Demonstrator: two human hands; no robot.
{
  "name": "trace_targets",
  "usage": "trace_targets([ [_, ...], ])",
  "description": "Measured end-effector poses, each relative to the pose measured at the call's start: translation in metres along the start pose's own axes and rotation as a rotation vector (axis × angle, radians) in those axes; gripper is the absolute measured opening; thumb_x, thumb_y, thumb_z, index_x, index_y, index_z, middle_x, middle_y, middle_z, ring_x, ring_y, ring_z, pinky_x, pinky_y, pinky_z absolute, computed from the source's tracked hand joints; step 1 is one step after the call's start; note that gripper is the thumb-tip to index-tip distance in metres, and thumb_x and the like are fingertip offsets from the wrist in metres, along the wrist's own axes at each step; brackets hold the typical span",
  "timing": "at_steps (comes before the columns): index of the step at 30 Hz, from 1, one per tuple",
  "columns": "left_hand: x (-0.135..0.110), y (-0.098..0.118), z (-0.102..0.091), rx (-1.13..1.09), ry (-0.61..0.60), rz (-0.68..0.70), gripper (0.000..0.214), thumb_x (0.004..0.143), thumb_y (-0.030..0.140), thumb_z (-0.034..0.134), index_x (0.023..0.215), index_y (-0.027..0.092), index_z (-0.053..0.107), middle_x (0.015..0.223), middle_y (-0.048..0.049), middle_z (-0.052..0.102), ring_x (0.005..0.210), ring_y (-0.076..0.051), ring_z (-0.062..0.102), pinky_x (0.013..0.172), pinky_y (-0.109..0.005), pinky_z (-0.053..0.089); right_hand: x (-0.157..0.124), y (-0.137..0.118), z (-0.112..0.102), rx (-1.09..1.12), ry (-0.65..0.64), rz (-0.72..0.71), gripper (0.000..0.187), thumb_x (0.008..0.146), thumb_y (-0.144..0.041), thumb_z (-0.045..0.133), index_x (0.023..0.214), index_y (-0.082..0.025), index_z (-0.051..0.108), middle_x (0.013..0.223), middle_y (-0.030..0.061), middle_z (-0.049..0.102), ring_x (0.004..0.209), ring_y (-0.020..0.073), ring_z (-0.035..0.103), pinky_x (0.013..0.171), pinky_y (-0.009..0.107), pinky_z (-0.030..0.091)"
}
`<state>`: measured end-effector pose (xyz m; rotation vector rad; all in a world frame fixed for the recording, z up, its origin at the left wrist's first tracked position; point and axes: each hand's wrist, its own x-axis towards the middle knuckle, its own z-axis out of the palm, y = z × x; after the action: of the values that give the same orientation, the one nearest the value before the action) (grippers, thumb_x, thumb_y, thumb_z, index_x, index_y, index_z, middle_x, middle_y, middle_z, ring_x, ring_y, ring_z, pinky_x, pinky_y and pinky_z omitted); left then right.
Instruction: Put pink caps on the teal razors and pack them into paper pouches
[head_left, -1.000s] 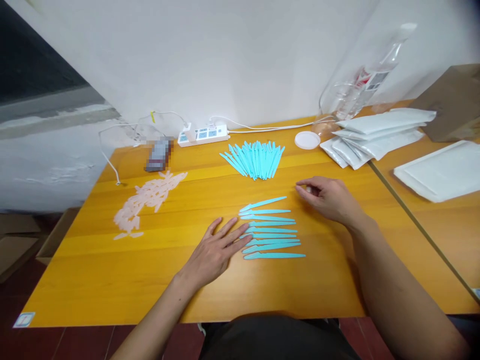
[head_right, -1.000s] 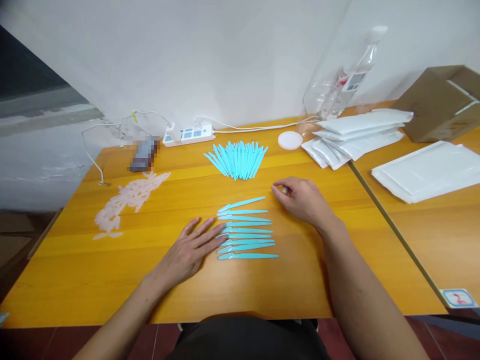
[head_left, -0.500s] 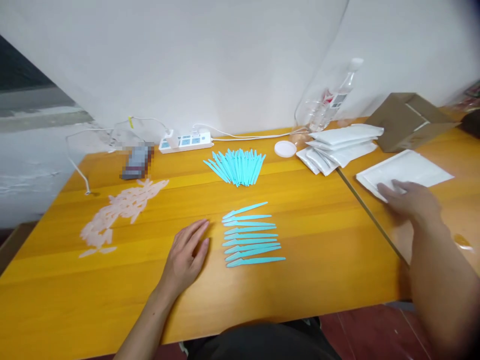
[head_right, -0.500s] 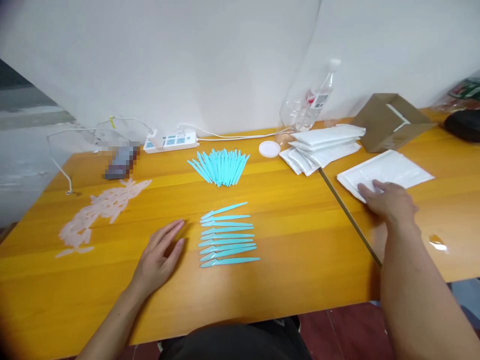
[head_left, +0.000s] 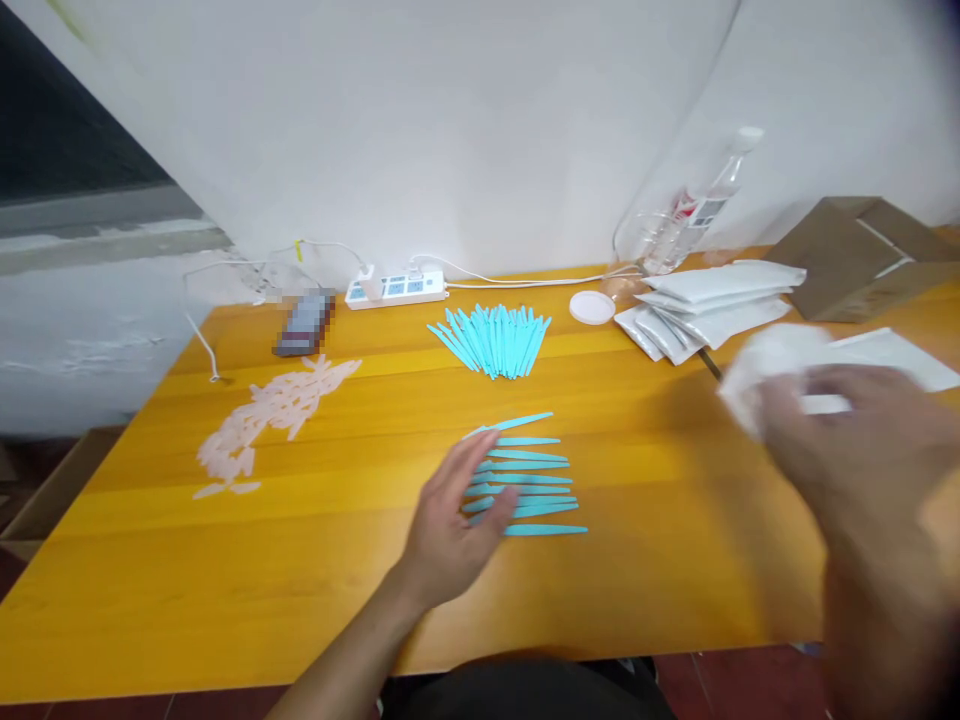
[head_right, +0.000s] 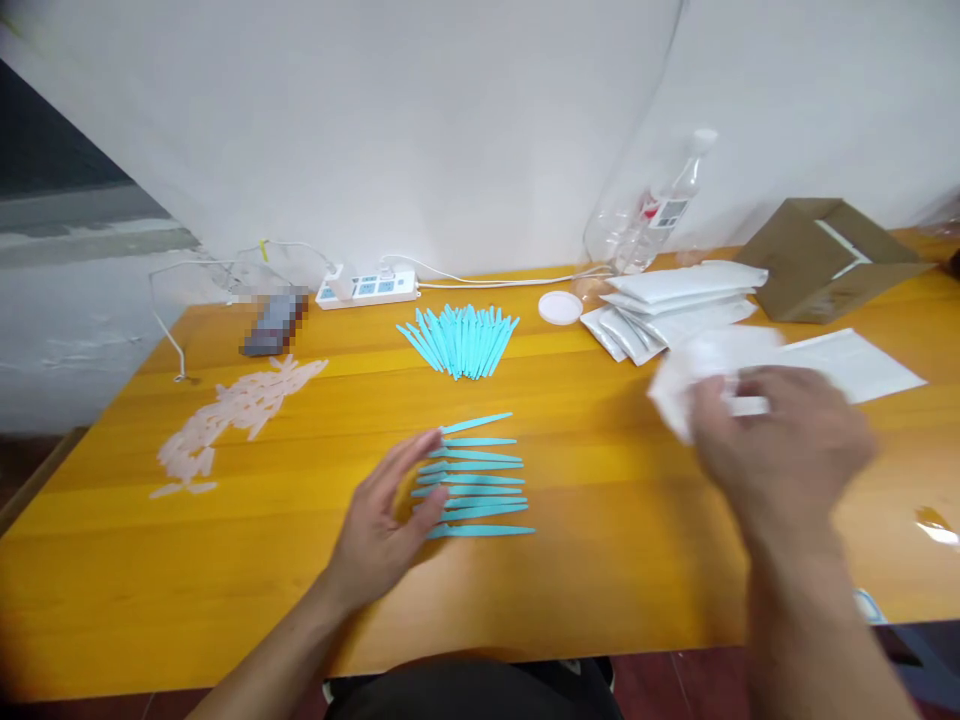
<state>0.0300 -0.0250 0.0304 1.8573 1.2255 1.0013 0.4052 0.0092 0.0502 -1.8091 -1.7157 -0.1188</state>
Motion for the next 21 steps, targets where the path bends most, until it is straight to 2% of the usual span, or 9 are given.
trace_targets([
  [1, 0.012, 0.011, 0.015, -0.205, -0.085, -0.087, 0.061, 0.093, 0.033, 0.065, 0.149, 0.025, 0.042, 0.144, -0.0135, 0.057, 0.128, -0.026, 0.059, 0.105, -0.041, 0.051, -0.008, -0.029, 0.01, -0.075, 0.163, 0.034, 0.018, 0.092, -0.034, 0.052, 0.084, -0.024, 0.065, 0.09, 0.016, 0.065, 0.096, 0.0409, 0.062, 0.078, 0.051, 0.047],
  [2, 0.024, 0.019, 0.03, -0.386, -0.19, -0.167, 0.07, 0.092, 0.037, 0.066, 0.153, 0.023, 0.034, 0.146, -0.0163, 0.054, 0.125, -0.027, 0.062, 0.099, -0.04, 0.055, -0.014, -0.055, 0.021, -0.087, 0.174, 0.008, 0.016, 0.088, -0.032, 0.057, 0.075, -0.023, 0.061, 0.086, 0.0149, 0.066, 0.088, 0.0371, 0.064, 0.076, 0.049, 0.049],
  [5, 0.061, 0.024, 0.062, -0.614, -0.274, -0.335, 0.06, 0.096, 0.037, 0.058, 0.149, 0.015, 0.039, 0.13, -0.0177, 0.067, 0.102, -0.025, 0.072, 0.085, -0.037, 0.059, -0.023, -0.1, 0.046, 0.01, 0.022, -0.076, 0.017, 0.088, -0.027, 0.056, 0.072, -0.023, 0.059, 0.092, 0.013, 0.069, 0.086, 0.0305, 0.066, 0.077, 0.045, 0.052],
  [7, 0.079, 0.015, 0.07, -0.531, -0.201, -0.318, 0.039, 0.094, 0.027, 0.056, 0.13, 0.013, 0.058, 0.118, -0.0134, 0.073, 0.101, -0.023, 0.07, 0.086, -0.034, 0.057, -0.024, -0.102, 0.05, 0.098, -0.084, -0.153, 0.012, 0.089, -0.033, 0.058, 0.089, -0.023, 0.064, 0.113, 0.0157, 0.067, 0.105, 0.0329, 0.064, 0.087, 0.047, 0.053],
  [8, 0.085, 0.01, 0.072, -0.487, -0.181, -0.3, 0.032, 0.092, 0.024, 0.056, 0.121, 0.013, 0.064, 0.114, -0.0115, 0.074, 0.101, -0.023, 0.069, 0.086, -0.033, 0.056, -0.023, -0.097, 0.05, 0.13, -0.153, -0.218, 0.024, 0.088, -0.039, 0.062, 0.105, -0.022, 0.064, 0.127, 0.0177, 0.062, 0.118, 0.0356, 0.059, 0.094, 0.05, 0.051],
  [12, 0.102, -0.002, 0.072, -0.387, -0.266, -0.277, 0.025, 0.084, 0.023, 0.061, 0.106, 0.014, 0.07, 0.1, -0.0065, 0.076, 0.09, -0.02, 0.069, 0.075, -0.026, 0.054, -0.013, -0.079, 0.053, 0.105, -0.416, -0.501, 0.105, 0.071, -0.054, 0.077, 0.154, -0.018, 0.024, 0.151, 0.0235, 0.041, 0.142, 0.0445, 0.034, 0.113, 0.065, 0.028],
  [14, 0.111, -0.002, 0.073, -0.211, -0.277, -0.294, 0.022, 0.08, 0.029, 0.066, 0.095, 0.014, 0.072, 0.089, -0.0053, 0.075, 0.08, -0.019, 0.068, 0.067, -0.024, 0.051, -0.004, -0.078, 0.061, 0.083, -0.444, -0.527, 0.1, 0.076, -0.046, 0.073, 0.155, -0.014, 0.021, 0.138, 0.0243, 0.053, 0.13, 0.0428, 0.048, 0.11, 0.063, 0.033],
  [17, 0.126, -0.003, 0.068, 0.054, -0.233, -0.337, 0.025, 0.077, 0.039, 0.069, 0.079, 0.015, 0.073, 0.075, -0.0055, 0.072, 0.069, -0.019, 0.064, 0.06, -0.025, 0.047, 0.011, -0.082, 0.075, 0.152, -0.475, -0.501, 0.069, 0.086, -0.036, 0.063, 0.146, -0.015, 0.037, 0.114, 0.0181, 0.063, 0.105, 0.0339, 0.061, 0.093, 0.048, 0.049],
  [21, 0.135, -0.011, 0.038, 0.047, -0.256, -0.215, 0.039, 0.079, 0.047, 0.069, 0.103, 0.017, 0.075, 0.08, -0.0036, 0.073, 0.069, -0.017, 0.064, 0.061, -0.023, 0.045, 0.028, -0.073, 0.085, 0.211, -0.42, -0.45, 0.06, 0.081, -0.032, 0.065, 0.137, -0.017, 0.047, 0.114, 0.0162, 0.063, 0.104, 0.0334, 0.06, 0.088, 0.044, 0.049],
])
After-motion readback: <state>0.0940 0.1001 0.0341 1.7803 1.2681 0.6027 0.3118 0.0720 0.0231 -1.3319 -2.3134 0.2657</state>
